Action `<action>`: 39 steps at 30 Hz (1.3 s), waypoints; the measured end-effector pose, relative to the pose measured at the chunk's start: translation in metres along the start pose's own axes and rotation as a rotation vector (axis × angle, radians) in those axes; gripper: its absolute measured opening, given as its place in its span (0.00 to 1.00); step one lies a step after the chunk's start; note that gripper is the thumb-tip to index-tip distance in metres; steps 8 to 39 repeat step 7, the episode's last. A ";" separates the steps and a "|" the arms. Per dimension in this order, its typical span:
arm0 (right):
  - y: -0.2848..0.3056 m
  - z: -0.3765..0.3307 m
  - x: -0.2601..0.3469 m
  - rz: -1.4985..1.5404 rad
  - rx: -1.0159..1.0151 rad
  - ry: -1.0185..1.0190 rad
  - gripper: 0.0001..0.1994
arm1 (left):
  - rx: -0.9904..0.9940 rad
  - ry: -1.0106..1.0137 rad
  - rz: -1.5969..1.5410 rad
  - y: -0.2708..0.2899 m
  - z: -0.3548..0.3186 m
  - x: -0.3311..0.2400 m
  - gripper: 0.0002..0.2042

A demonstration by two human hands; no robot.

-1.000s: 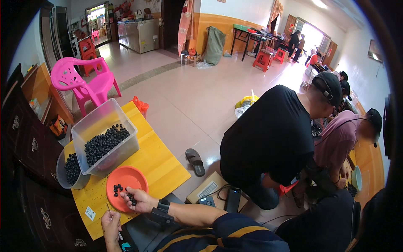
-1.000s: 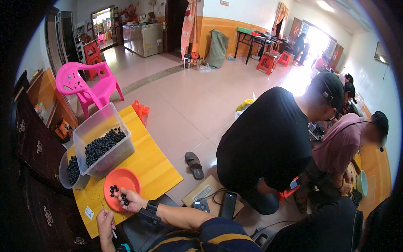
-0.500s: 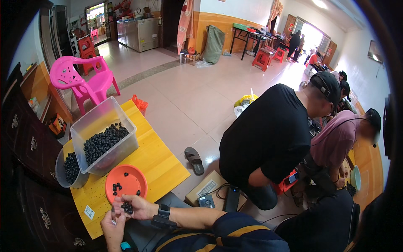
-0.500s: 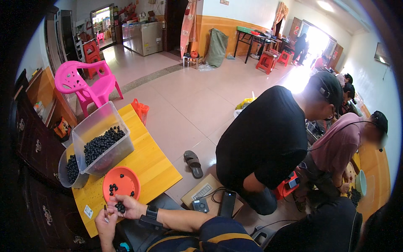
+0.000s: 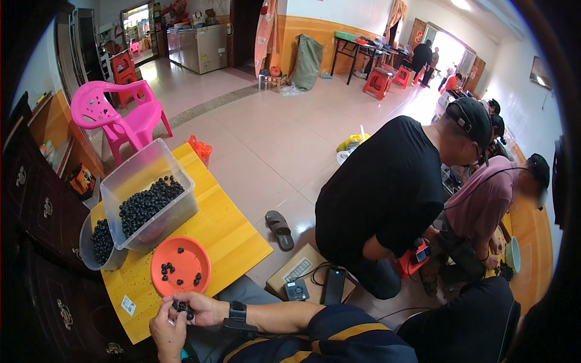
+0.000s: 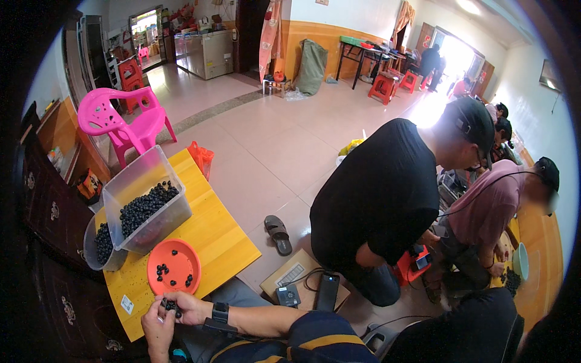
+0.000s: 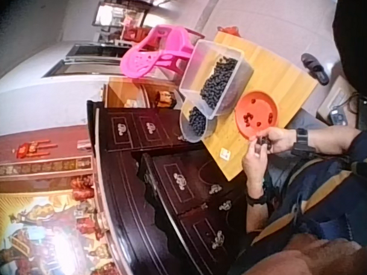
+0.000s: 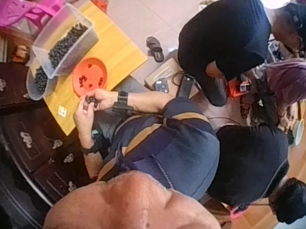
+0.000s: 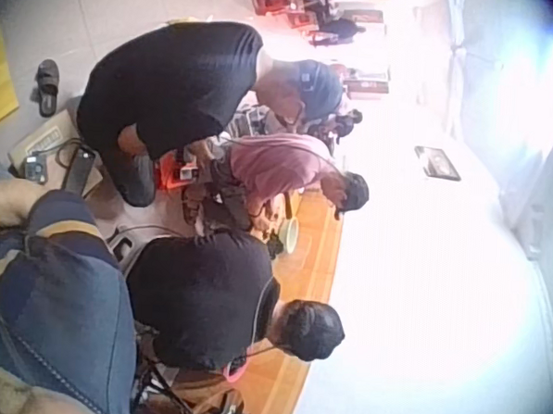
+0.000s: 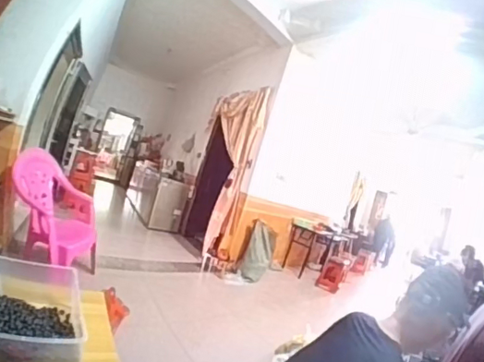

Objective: Manually sorting small black manufactured parts from a large bin into a small plate.

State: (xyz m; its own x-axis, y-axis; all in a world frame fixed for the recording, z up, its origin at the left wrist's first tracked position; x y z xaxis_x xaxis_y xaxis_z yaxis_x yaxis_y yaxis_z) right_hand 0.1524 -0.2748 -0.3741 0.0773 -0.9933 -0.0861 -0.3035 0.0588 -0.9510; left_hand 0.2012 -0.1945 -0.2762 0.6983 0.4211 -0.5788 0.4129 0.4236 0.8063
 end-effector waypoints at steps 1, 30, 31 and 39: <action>-0.001 -0.001 0.000 -0.016 0.013 0.003 0.12 | 0.001 0.000 0.001 0.000 -0.001 -0.001 0.18; 0.008 0.001 -0.007 0.037 0.119 -0.075 0.10 | 0.003 0.029 -0.062 -0.001 -0.003 -0.002 0.17; 0.008 0.001 -0.007 0.037 0.119 -0.075 0.10 | 0.003 0.029 -0.062 -0.001 -0.003 -0.002 0.17; 0.008 0.001 -0.007 0.037 0.119 -0.075 0.10 | 0.003 0.029 -0.062 -0.001 -0.003 -0.002 0.17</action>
Point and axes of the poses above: each hand's wrist, its own z-axis towards the middle knuckle, its own y-axis out of the back of the hand, x = y × z, the point moved 4 cm from there along z, towards the middle knuckle, and after that the axes turned 5 degrees about z, right-handed, at the moved point
